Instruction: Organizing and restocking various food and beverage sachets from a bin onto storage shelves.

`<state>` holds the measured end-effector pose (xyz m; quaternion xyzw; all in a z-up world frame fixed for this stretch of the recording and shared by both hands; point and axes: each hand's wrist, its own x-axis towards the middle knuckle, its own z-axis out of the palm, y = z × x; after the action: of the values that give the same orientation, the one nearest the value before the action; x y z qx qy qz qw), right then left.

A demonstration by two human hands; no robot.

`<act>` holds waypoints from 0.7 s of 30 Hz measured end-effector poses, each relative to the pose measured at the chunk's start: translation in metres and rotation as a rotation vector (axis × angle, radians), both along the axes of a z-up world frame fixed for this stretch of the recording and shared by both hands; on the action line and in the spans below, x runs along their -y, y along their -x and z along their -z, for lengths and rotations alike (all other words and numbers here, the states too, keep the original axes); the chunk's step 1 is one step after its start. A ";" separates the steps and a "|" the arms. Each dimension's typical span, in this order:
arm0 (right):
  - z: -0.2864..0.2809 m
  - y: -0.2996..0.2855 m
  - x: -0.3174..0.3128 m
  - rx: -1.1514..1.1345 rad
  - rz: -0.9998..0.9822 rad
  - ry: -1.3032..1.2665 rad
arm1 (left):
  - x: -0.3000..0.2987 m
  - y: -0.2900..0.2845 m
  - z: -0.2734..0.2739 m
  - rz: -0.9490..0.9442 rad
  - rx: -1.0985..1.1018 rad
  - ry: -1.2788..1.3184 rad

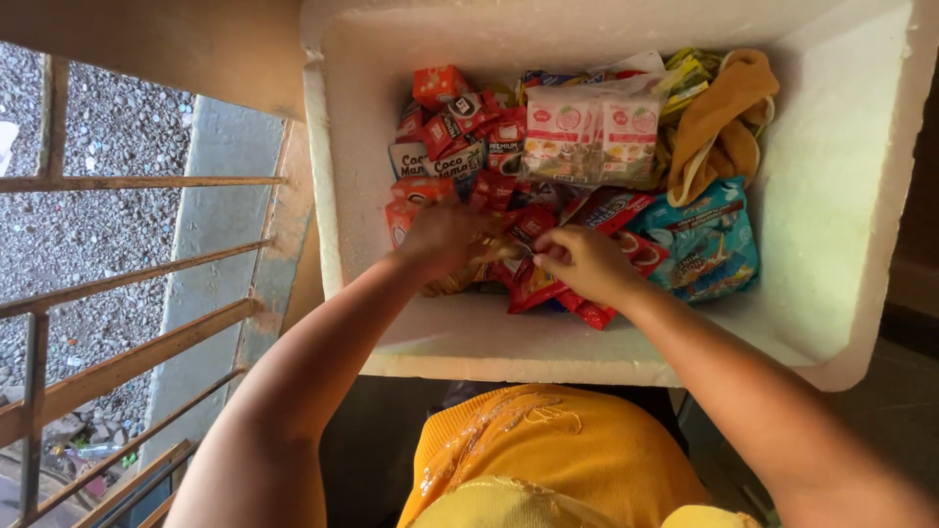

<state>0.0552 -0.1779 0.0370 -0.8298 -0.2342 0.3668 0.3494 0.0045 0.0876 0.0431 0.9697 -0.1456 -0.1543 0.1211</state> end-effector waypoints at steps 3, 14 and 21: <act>0.012 -0.005 -0.002 -0.243 0.107 -0.588 | 0.011 -0.021 -0.048 -0.304 -0.232 0.524; 0.031 -0.006 0.005 -0.593 0.655 -0.400 | 0.076 -0.013 0.040 -0.822 -0.195 1.428; 0.022 0.006 0.003 -0.800 0.716 -0.325 | 0.080 0.005 0.011 -0.635 -0.319 1.191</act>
<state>0.0495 -0.1808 0.0147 -0.5892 0.1593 0.4707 0.6371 -0.0001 0.0072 0.0318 0.6993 0.1048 -0.1460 0.6919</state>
